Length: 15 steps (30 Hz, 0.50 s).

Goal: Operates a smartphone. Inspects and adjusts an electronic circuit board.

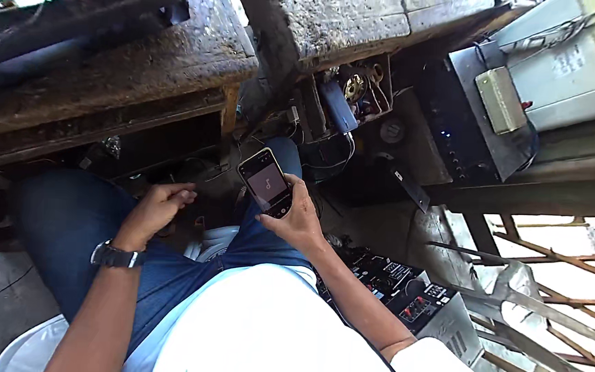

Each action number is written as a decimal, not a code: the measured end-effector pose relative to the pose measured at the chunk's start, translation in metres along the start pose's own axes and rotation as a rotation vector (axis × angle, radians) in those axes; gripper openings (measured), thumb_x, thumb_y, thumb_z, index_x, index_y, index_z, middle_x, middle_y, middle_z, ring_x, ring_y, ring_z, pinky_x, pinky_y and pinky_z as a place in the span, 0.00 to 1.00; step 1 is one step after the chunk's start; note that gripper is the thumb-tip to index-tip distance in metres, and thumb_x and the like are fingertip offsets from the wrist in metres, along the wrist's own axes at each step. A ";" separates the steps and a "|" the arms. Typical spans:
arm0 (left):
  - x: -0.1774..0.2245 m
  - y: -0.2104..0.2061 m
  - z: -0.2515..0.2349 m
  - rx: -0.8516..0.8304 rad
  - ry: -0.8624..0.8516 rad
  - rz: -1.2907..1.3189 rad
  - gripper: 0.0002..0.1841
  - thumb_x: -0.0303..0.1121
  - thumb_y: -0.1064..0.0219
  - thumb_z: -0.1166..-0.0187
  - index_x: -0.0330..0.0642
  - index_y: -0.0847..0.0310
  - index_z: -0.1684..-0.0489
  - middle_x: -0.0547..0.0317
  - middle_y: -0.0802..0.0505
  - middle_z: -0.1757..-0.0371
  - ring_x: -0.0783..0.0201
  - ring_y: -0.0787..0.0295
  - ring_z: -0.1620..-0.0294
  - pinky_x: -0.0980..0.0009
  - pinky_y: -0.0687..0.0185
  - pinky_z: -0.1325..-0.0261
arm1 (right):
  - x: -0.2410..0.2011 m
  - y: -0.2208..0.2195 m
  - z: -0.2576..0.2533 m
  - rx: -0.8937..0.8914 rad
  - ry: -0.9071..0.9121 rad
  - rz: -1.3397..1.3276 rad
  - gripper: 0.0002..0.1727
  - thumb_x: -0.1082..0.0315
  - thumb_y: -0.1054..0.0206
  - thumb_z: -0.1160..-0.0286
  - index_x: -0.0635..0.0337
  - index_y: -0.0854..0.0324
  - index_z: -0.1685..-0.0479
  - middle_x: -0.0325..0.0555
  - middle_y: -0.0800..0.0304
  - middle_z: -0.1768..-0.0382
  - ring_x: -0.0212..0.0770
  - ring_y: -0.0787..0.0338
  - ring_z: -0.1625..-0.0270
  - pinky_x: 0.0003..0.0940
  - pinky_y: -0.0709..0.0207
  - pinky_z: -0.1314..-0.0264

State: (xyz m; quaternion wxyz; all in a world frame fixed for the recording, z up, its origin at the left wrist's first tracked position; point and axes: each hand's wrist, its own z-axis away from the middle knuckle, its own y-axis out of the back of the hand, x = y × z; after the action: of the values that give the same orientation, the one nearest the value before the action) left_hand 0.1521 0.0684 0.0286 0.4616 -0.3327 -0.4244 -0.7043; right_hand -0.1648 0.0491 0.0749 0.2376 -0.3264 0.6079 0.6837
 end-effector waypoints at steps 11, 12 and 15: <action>-0.001 -0.008 -0.029 0.137 0.225 -0.275 0.40 0.24 0.42 0.18 0.59 0.51 0.04 0.31 0.10 0.44 0.35 0.10 0.60 0.36 0.16 0.60 | -0.017 -0.046 -0.055 -0.299 0.097 0.264 0.60 0.47 0.11 0.60 0.58 0.35 0.17 0.56 0.20 0.30 0.52 0.12 0.36 0.55 0.13 0.39; -0.005 -0.007 -0.033 0.197 0.258 -0.335 0.44 0.24 0.40 0.22 0.56 0.57 0.02 0.26 0.14 0.35 0.27 0.12 0.43 0.25 0.22 0.45 | -0.020 -0.059 -0.070 -0.352 0.105 0.311 0.60 0.47 0.10 0.61 0.58 0.34 0.18 0.58 0.20 0.31 0.54 0.12 0.37 0.56 0.13 0.40; -0.004 -0.002 -0.033 0.305 0.345 -0.419 0.44 0.29 0.40 0.21 0.42 0.61 0.04 0.23 0.15 0.34 0.25 0.17 0.33 0.24 0.26 0.37 | -0.034 -0.108 -0.120 -0.475 0.144 0.452 0.60 0.48 0.08 0.63 0.61 0.33 0.20 0.65 0.22 0.30 0.61 0.12 0.37 0.61 0.14 0.42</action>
State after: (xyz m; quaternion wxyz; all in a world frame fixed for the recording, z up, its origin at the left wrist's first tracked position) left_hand 0.1492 0.0404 0.0102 0.4163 -0.0403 -0.4997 -0.7585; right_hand -0.0455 -0.0514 0.0212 -0.0463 -0.2773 0.5038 0.8167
